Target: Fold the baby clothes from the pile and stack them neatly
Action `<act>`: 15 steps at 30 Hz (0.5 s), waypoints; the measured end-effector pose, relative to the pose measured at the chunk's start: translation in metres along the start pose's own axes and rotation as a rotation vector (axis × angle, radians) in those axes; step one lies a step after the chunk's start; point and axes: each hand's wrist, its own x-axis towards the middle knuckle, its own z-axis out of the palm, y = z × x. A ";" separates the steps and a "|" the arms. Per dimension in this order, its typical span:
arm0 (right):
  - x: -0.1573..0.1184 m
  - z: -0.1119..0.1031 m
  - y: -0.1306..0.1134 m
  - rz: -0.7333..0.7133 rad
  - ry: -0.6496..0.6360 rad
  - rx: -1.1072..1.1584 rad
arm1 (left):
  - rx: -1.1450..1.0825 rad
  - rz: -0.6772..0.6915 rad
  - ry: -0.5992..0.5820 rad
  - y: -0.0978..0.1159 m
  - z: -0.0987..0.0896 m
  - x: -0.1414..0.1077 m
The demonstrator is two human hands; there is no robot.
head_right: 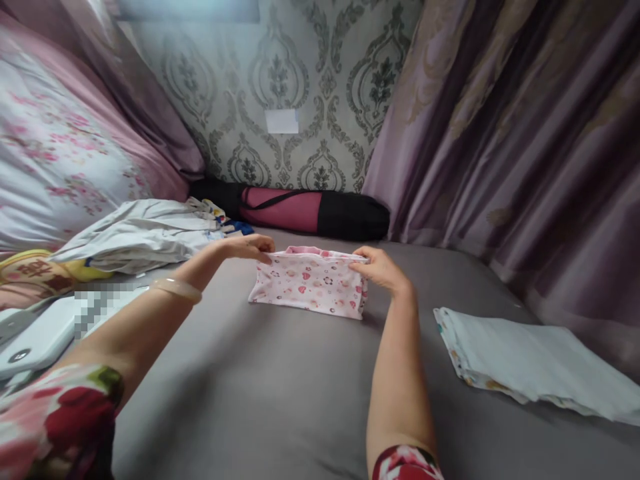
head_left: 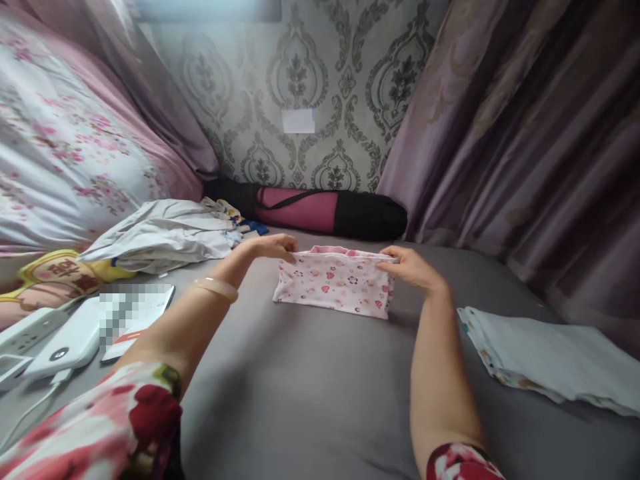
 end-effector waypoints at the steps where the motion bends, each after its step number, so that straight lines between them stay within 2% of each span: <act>1: -0.005 -0.002 -0.006 -0.020 0.000 0.026 | -0.020 0.011 0.008 0.005 -0.004 -0.012; 5: -0.027 -0.010 -0.029 -0.017 -0.021 0.087 | -0.010 0.004 -0.032 0.025 -0.020 -0.057; 8: -0.045 -0.018 -0.045 0.010 -0.061 0.101 | -0.009 -0.005 -0.046 0.036 -0.027 -0.079; 12: -0.061 -0.026 -0.050 0.076 -0.142 0.163 | -0.065 0.014 -0.019 0.042 -0.028 -0.087; 15: -0.061 -0.028 -0.043 0.105 -0.127 0.150 | -0.064 0.051 0.080 0.043 -0.022 -0.080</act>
